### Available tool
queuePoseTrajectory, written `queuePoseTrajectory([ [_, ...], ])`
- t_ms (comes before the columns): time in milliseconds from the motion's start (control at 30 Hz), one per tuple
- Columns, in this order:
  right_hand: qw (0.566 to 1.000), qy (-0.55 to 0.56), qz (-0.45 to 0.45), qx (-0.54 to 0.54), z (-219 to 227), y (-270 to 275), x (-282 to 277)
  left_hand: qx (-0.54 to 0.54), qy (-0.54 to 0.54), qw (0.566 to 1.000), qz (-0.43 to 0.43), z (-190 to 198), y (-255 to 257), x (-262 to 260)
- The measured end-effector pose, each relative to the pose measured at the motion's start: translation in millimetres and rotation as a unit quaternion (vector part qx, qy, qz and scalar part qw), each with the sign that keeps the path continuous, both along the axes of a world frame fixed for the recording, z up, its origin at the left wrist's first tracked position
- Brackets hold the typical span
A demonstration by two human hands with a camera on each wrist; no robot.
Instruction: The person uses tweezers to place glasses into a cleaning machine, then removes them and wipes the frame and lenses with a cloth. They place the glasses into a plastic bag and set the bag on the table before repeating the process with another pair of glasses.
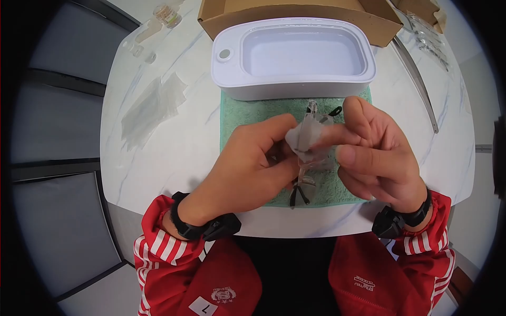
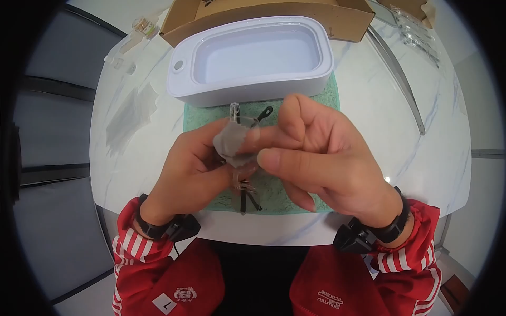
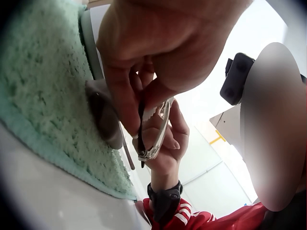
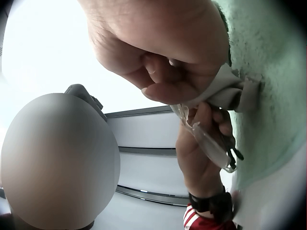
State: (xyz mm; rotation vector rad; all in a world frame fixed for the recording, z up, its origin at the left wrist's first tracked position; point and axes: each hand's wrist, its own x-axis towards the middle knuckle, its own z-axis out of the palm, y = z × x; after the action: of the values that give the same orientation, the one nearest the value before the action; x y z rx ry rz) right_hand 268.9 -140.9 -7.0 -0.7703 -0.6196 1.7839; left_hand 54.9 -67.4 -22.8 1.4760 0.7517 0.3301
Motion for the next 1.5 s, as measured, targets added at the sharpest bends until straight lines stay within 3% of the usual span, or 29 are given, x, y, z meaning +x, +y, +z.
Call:
queuePoseTrajectory([
  [300, 0.989, 0.144, 0.014, -0.002, -10.7, 2.3, 2.8, 0.046, -0.006, 0.999, 0.021, 2.2, 0.2, -0.1],
  [433, 0.99, 0.138, -0.01, -0.004, -11.5, 1.9, 0.5, 0.05, -0.059, 0.995, 0.057, -0.3, -2.9, 4.7],
  [500, 0.998, 0.055, -0.026, -0.001, -16.9, 2.5, 1.1, 0.049, -0.067, 0.995, 0.049, 0.9, -3.2, 3.9],
  [633, 0.995, 0.024, -0.095, 0.0, -14.2, 3.9, 2.4, 0.019, -0.047, 0.999, 0.015, 4.3, 2.6, -0.9],
  [700, 0.983, -0.055, -0.166, 0.051, -12.5, 3.8, 0.8, -0.01, -0.05, 0.998, 0.028, 5.0, 1.6, 2.0],
  [800, 0.965, -0.148, -0.204, 0.067, -5.9, 3.8, -5.6, -0.059, -0.046, 0.997, 0.031, 6.6, 2.3, 4.9],
  [1033, 0.978, -0.139, -0.147, 0.042, -2.4, 2.9, -4.7, -0.088, -0.006, 0.996, -0.015, 9.0, 1.6, 4.4],
  [1100, 0.971, -0.189, -0.131, 0.063, -4.4, 2.1, -5.7, -0.075, 0.021, 0.997, -0.01, 11.6, 2.1, 7.3],
  [1233, 0.973, -0.19, -0.115, 0.055, -5.8, 1.6, -5.0, -0.039, 0.057, 0.998, -0.006, 9.2, 2.9, 11.9],
  [1367, 0.971, -0.216, -0.089, 0.045, -3.0, 0.3, -1.1, -0.037, 0.046, 0.998, -0.003, 4.2, 2.9, 9.8],
  [1500, 0.966, -0.257, -0.025, 0.028, 3.7, -0.4, 0.8, -0.024, 0.012, 0.998, 0.054, 3.7, 2.7, 7.7],
])
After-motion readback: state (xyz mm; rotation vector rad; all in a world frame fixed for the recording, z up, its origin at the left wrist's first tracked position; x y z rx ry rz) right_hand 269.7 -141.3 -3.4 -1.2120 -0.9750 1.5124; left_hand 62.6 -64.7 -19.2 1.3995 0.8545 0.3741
